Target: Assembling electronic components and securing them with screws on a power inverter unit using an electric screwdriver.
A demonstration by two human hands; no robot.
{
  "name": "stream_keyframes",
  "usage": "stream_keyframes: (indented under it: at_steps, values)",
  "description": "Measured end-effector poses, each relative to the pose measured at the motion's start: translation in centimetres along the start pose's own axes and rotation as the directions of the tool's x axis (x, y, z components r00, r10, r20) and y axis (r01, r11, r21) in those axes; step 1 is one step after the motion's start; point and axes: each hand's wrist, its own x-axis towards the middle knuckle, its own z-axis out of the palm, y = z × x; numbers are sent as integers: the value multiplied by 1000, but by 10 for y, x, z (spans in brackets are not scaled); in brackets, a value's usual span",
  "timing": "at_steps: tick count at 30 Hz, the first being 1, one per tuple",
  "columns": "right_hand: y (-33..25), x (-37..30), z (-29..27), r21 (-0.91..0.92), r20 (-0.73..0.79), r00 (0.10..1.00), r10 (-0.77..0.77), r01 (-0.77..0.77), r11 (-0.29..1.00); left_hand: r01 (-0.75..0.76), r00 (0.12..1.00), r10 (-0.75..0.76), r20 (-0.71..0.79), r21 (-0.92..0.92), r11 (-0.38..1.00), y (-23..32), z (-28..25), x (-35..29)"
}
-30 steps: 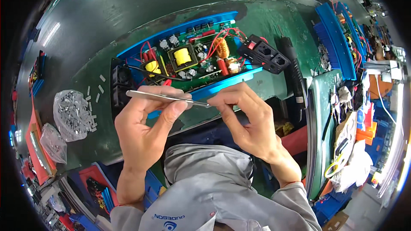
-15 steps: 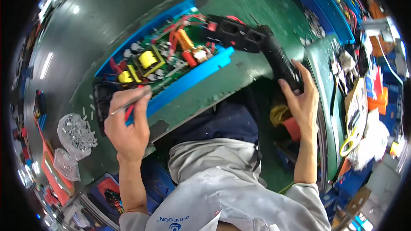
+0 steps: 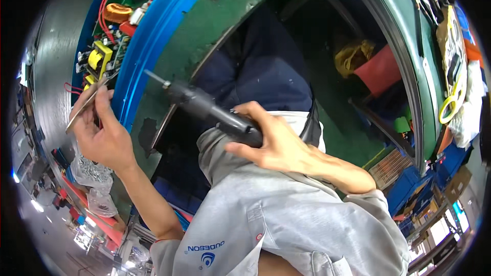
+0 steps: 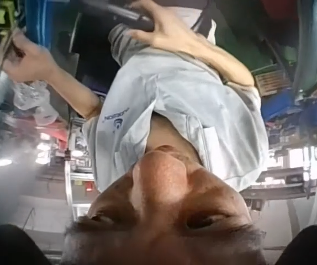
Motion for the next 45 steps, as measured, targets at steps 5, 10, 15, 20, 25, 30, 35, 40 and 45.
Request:
stream_keyframes:
  at_steps: [5, 10, 15, 20, 25, 30, 35, 40, 45]
  values:
    - [-4, 6, 3, 78, 24, 998, -59, 57, 995, 8, 1000, -8, -12, 12, 1000, 2, 2, -2]
    - [-3, 7, 4, 126, 50, 998, -44, 38, 991, -3, 1000, 3, -6, -1, 1000, -2, 0, -2]
    - [0, 10, 6, 78, 15, 994, -105, 104, 992, -6, 1000, 6, -21, 16, 1000, -2, 2, -1]
    - [-3, 12, 5, 57, 13, 995, -94, 93, 994, -32, 999, 32, -21, 29, 999, -1, 5, -1]
    - [-1, 10, 10, -12, -58, 984, -166, 166, 986, -36, 999, 37, -20, 44, 998, 2, 6, -2]
    - [1, 9, 14, -89, -127, 965, -230, 220, 972, -4, 1000, 5, -27, 23, 1000, 2, 8, -4]
    - [-10, 11, 8, -22, -54, 991, -126, 125, 992, -27, 999, 29, -39, 35, 999, 0, 11, 0]
    - [-13, 16, -5, 488, 305, 952, 10, -166, 857, 9, 998, -5, -58, 58, 998, 1, -1, 2]
    - [-1, 21, -7, 567, 447, 890, 93, -362, 740, -115, 993, 115, 14, 2, 993, -4, 4, -1]
